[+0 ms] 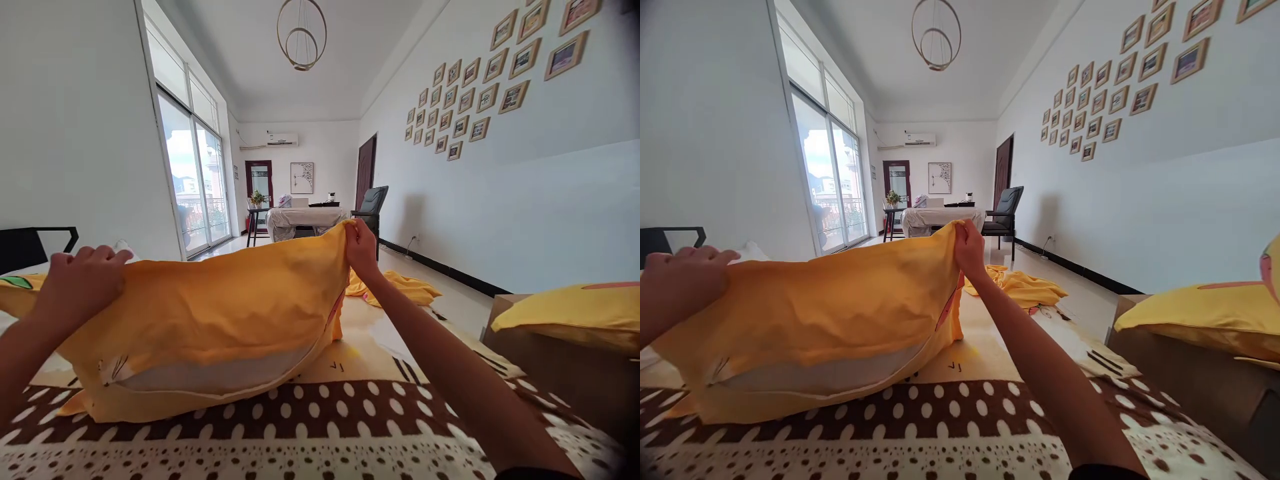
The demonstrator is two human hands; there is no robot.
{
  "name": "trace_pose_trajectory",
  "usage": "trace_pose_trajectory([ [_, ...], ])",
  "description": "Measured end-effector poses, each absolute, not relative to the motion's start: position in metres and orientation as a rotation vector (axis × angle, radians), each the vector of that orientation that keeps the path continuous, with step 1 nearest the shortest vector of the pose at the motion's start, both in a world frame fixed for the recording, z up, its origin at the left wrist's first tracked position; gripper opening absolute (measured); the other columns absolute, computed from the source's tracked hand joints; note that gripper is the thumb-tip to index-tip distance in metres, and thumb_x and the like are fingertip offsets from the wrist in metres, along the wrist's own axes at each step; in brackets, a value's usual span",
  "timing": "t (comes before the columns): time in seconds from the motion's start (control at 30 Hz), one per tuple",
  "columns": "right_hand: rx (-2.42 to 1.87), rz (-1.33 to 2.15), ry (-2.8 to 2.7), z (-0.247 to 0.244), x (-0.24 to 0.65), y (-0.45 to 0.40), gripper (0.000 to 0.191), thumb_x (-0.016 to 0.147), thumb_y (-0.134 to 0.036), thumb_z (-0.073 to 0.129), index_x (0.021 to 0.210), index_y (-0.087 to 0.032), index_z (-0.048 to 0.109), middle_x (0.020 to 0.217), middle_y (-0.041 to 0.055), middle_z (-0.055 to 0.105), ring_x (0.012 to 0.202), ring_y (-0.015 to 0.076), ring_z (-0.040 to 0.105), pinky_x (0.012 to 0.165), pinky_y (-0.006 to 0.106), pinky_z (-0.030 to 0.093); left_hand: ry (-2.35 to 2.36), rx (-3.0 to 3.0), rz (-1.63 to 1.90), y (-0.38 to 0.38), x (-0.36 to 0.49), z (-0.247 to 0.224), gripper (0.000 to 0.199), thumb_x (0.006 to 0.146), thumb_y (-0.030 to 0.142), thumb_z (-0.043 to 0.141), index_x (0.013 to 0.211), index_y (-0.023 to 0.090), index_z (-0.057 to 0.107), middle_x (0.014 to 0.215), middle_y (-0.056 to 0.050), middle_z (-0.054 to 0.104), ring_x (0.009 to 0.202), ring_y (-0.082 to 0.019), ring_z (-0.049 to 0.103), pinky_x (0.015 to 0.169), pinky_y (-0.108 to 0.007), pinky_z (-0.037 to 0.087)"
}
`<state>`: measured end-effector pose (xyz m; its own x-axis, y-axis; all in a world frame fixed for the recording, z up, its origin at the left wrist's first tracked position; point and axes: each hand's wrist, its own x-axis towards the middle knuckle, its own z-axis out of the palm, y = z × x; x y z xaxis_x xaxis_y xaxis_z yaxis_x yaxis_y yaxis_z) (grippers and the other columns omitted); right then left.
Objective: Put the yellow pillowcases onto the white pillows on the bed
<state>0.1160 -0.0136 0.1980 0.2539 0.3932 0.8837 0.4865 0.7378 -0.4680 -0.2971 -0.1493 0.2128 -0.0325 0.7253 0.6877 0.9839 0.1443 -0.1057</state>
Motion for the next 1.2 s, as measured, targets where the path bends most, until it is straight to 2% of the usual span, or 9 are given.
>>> trace_pose_trajectory([
  [0.1,-0.746,-0.260,-1.341,0.204,0.095,-0.031,0.024,0.093,-0.036,0.038,0.080,-0.021,0.052,0.060,-0.0046,0.042,0.055,0.0110,0.038,0.057,0.024,0.034,-1.596,-1.778,-0.692,-0.143,-0.224,0.226,0.043,0.090,0.034,0.031,0.124,0.011,0.044,0.122,-0.015,0.053,0.117,-0.029,0.046,0.099,-0.047,0.031],
  [0.2,-0.658,-0.342,-1.298,0.219,0.078,-0.051,0.028,0.094,-0.038,0.037,0.087,-0.021,0.057,0.058,-0.0045,0.042,0.052,0.0105,0.039,0.057,0.025,0.036,-1.362,-2.188,-1.021,-0.131,-0.139,0.240,0.067,0.083,0.058,0.047,0.136,0.019,0.035,0.125,-0.011,0.056,0.117,-0.029,0.049,0.098,-0.043,0.034],
  [0.33,-0.534,-0.245,-1.402,0.246,0.081,-0.080,0.029,0.092,-0.043,0.044,0.086,-0.021,0.061,0.062,-0.0030,0.048,0.056,0.0102,0.046,0.056,0.024,0.040,-1.249,-2.512,-1.232,-0.119,-0.066,0.255,0.037,0.081,0.052,0.053,0.089,0.017,0.061,0.075,-0.002,0.061,0.072,-0.018,0.056,0.065,-0.030,0.042],
  [0.4,-0.513,-0.046,-1.483,0.254,0.093,-0.092,0.029,0.089,-0.046,0.049,0.084,-0.020,0.061,0.063,-0.0022,0.051,0.057,0.0105,0.050,0.053,0.023,0.040,-1.132,-2.656,-1.322,-0.119,-0.052,0.260,0.029,0.083,0.042,0.053,0.072,0.015,0.058,0.065,0.001,0.054,0.061,-0.012,0.050,0.058,-0.026,0.037],
  [0.47,-0.515,0.192,-1.531,0.251,0.106,-0.102,0.031,0.087,-0.050,0.052,0.089,-0.020,0.061,0.065,-0.0015,0.054,0.057,0.0116,0.053,0.050,0.023,0.041,-1.035,-2.820,-1.387,-0.122,-0.047,0.264,0.027,0.085,0.038,0.051,0.073,0.015,0.058,0.064,0.002,0.052,0.057,-0.009,0.047,0.054,-0.024,0.035],
  [0.67,-0.582,0.610,-1.714,0.158,0.134,-0.108,0.048,0.074,-0.051,0.068,0.113,-0.024,0.057,0.106,0.0067,0.065,0.096,0.0250,0.060,0.077,0.036,0.051,-1.251,-2.714,-1.321,-0.138,-0.045,0.272,0.033,0.089,0.040,0.047,0.068,0.015,0.055,0.059,0.001,0.045,0.055,-0.010,0.049,0.056,-0.026,0.036],
  [0.87,-0.840,0.673,-1.815,0.088,0.121,-0.071,0.037,0.074,-0.048,0.066,0.094,-0.016,0.065,0.091,0.0073,0.069,0.084,0.0235,0.060,0.074,0.035,0.048,-1.448,-2.001,-1.015,-0.128,-0.024,0.279,0.028,0.092,0.029,0.042,0.075,0.015,0.059,0.071,-0.004,0.056,0.081,-0.022,0.061,0.070,-0.034,0.040],
  [1.07,-0.774,0.606,-1.701,0.080,0.054,-0.060,0.023,0.067,-0.036,0.068,0.081,-0.018,0.067,0.080,0.0051,0.071,0.077,0.0222,0.060,0.066,0.031,0.049,-1.178,-1.918,-1.070,-0.105,0.012,0.262,0.023,0.092,0.020,0.040,0.090,0.018,0.062,0.085,-0.008,0.064,0.069,-0.016,0.058,0.057,-0.029,0.034],
  [1.2,-0.741,0.715,-1.552,0.058,0.059,-0.051,0.028,0.064,-0.039,0.070,0.083,-0.019,0.068,0.083,0.0050,0.071,0.081,0.0232,0.062,0.070,0.031,0.051,-1.008,-2.000,-1.099,-0.101,-0.002,0.259,0.020,0.092,0.022,0.041,0.079,0.019,0.057,0.069,-0.002,0.055,0.055,-0.012,0.046,0.053,-0.030,0.026],
])
